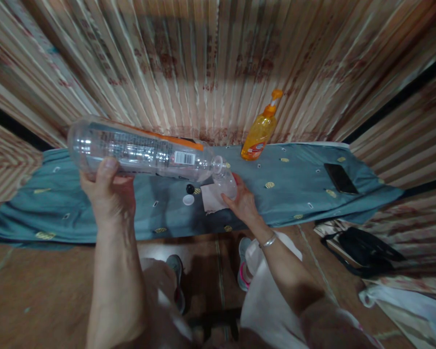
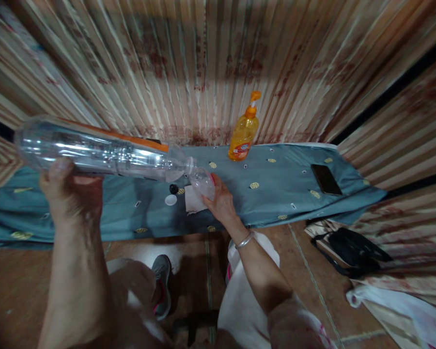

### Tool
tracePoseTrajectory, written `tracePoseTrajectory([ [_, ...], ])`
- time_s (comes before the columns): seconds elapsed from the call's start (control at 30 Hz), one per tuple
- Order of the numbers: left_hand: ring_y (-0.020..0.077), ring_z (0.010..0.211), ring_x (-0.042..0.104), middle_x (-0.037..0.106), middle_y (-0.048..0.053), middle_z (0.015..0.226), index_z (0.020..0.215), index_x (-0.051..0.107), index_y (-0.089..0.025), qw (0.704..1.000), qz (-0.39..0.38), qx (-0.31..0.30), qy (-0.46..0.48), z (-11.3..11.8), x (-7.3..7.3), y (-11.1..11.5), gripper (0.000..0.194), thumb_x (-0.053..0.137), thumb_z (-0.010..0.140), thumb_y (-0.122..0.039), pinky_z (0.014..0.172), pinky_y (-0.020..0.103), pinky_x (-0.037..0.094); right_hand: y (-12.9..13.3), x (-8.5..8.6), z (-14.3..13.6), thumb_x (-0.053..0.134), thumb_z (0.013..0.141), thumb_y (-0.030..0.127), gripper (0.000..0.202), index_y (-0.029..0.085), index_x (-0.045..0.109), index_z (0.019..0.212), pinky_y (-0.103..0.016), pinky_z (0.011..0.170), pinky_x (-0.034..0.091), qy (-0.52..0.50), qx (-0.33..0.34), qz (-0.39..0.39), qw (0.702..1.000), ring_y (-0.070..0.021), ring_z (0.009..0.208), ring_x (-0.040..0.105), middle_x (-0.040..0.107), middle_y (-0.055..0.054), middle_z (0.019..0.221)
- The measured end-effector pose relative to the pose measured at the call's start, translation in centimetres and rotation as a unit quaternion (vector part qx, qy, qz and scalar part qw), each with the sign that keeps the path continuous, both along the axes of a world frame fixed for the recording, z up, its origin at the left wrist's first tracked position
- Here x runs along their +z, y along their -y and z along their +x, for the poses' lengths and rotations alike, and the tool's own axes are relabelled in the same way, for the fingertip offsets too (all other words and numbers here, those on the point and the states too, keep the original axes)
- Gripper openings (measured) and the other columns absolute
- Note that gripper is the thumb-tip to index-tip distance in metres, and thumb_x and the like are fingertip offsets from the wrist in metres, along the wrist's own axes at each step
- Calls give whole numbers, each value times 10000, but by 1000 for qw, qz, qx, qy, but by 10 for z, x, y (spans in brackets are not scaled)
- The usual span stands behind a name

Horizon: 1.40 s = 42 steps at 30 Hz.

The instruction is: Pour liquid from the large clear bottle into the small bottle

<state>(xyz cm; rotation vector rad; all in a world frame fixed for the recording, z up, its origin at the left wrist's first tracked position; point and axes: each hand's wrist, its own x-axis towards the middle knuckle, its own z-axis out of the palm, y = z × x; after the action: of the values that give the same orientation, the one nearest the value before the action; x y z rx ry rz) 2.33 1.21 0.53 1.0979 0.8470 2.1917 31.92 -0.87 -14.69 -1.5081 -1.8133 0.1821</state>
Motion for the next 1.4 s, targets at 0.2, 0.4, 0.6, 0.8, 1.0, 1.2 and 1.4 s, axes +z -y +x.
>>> tracePoseTrajectory([
  [0.2, 259, 966, 702, 741, 15, 976, 1203, 727, -311, 1000, -1, -2, -9, 3, 3, 2, 862, 945, 392, -503, 1107, 560, 487, 0, 0, 0, 735, 868, 361, 768, 154, 431, 1542, -477, 1085, 588, -6, 2, 4, 1000, -329, 1314, 685, 655, -202, 1478],
  [0.4, 282, 1010, 684, 718, 16, 984, 1207, 709, -338, 1000, -20, 4, -22, 7, 6, 5, 846, 907, 410, -539, 1069, 556, 498, 1, 1, 0, 719, 888, 369, 759, 146, 417, 1548, -491, 1081, 588, -7, 6, 9, 1000, -336, 1310, 685, 648, -214, 1479],
  [0.6, 271, 983, 679, 723, 29, 954, 1179, 716, -299, 1000, -8, 11, -8, 8, 7, 4, 819, 913, 406, -483, 1044, 508, 501, 1, 3, 0, 726, 883, 375, 750, 131, 441, 1532, -481, 1082, 588, -13, 7, 3, 1000, -332, 1291, 693, 667, -213, 1452],
  [0.8, 254, 956, 694, 726, 15, 924, 1203, 710, -314, 1000, -5, -2, -14, 7, 8, 5, 808, 911, 432, -454, 1048, 522, 509, 1, 2, 0, 715, 889, 382, 741, 147, 444, 1537, -498, 1087, 587, -15, 10, 12, 1000, -333, 1301, 686, 653, -203, 1476],
  [1.0, 309, 1066, 704, 740, 16, 970, 1175, 730, -339, 999, -1, -11, -33, 6, 11, 8, 806, 924, 411, -502, 1143, 579, 458, 1, 2, 0, 705, 903, 395, 746, 143, 431, 1549, -500, 1097, 580, -4, 14, 9, 1000, -342, 1327, 671, 642, -212, 1489],
  [1.2, 328, 1133, 688, 723, 28, 992, 1200, 719, -321, 1000, 0, -10, -29, 6, 10, 7, 837, 924, 409, -498, 1192, 597, 407, 1, 2, 0, 705, 906, 389, 746, 153, 425, 1556, -481, 1095, 581, -2, 17, 11, 1000, -332, 1328, 673, 636, -203, 1497],
  [1.4, 338, 1136, 687, 714, 24, 947, 1210, 720, -314, 1000, -4, -11, -21, 7, 11, 7, 845, 915, 405, -481, 1178, 594, 418, 1, 1, 0, 714, 894, 372, 754, 131, 427, 1549, -492, 1099, 577, 3, 10, 8, 1000, -338, 1330, 671, 631, -218, 1500],
])
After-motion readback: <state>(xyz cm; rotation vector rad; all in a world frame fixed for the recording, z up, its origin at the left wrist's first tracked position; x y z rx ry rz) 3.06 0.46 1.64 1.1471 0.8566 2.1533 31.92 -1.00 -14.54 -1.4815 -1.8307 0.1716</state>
